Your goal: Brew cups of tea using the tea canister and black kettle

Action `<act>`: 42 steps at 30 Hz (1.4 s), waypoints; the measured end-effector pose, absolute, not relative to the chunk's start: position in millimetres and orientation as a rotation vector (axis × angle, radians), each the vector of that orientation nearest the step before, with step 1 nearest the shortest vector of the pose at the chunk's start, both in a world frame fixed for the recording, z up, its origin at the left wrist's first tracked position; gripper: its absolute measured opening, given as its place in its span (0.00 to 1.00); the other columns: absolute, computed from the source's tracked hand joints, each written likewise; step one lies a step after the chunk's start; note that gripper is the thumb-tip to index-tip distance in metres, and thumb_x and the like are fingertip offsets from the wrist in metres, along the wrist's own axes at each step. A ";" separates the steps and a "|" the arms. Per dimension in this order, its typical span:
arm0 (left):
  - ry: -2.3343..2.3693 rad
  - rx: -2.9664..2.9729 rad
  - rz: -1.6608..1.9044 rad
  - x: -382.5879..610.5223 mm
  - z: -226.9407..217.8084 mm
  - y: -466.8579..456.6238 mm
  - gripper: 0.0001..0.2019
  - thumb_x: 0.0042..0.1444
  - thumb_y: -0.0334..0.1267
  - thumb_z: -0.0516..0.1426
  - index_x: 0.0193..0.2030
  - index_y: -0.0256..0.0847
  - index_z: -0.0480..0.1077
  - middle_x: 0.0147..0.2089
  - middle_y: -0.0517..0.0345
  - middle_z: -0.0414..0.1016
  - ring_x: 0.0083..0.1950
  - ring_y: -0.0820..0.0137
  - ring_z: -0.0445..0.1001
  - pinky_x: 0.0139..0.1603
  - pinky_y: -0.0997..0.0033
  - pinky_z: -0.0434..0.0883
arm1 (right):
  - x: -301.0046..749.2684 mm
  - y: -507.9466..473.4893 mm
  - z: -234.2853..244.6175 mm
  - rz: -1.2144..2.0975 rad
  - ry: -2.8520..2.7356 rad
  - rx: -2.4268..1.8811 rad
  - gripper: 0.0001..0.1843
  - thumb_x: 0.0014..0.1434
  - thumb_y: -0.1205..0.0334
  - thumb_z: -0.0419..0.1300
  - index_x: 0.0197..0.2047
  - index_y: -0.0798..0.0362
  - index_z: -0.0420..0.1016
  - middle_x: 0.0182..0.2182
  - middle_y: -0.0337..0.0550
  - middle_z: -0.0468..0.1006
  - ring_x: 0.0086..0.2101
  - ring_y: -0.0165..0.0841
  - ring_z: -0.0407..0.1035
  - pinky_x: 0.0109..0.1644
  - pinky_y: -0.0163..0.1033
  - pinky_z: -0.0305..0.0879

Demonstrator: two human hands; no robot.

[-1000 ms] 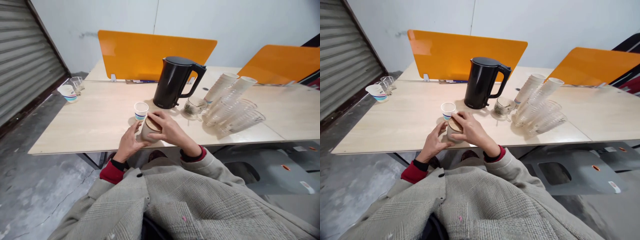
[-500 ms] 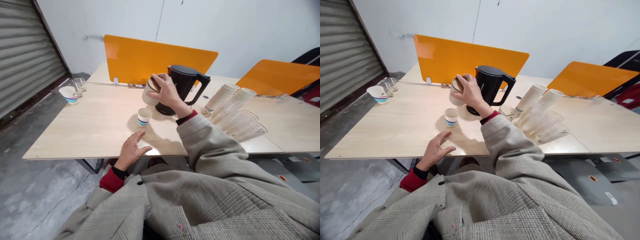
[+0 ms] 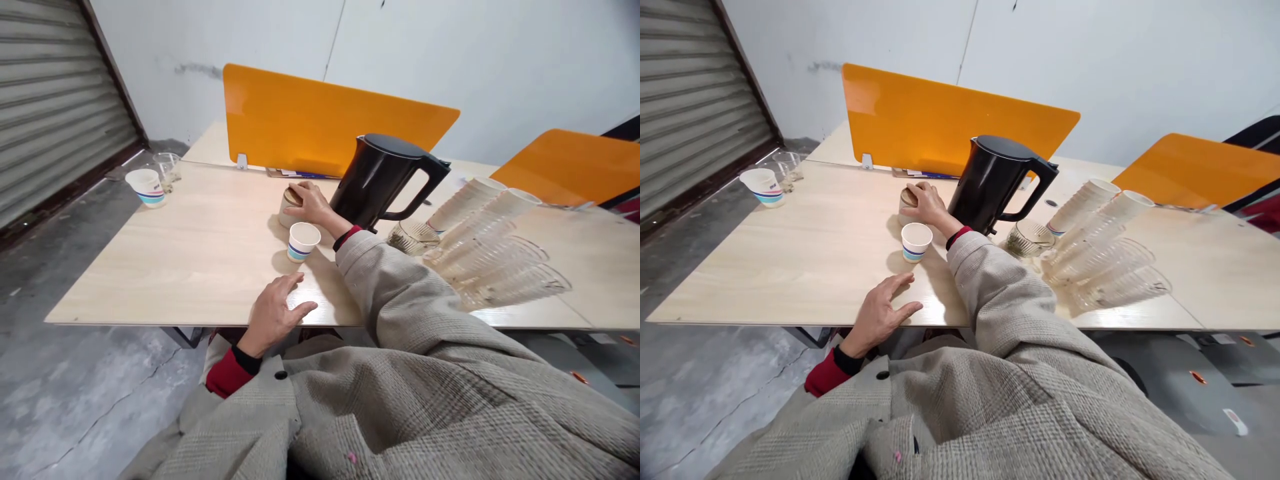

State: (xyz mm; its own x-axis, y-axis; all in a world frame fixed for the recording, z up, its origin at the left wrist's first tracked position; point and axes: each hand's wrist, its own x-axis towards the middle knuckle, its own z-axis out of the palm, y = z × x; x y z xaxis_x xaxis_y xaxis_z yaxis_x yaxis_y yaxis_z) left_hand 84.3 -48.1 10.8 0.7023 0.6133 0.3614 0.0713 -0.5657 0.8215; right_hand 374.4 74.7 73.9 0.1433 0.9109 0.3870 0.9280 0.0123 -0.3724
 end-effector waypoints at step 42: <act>0.689 1.889 0.873 121.8 12.7 -20.2 0.38 0.60 0.42 0.63 0.77 0.43 0.60 0.73 0.40 0.71 0.57 0.57 0.83 0.55 0.55 0.84 | 298.4 -84.7 49.4 0.724 -1.246 -1.438 0.23 0.54 0.69 0.63 0.55 0.54 0.80 0.52 0.47 0.87 0.52 0.41 0.80 0.63 0.49 0.74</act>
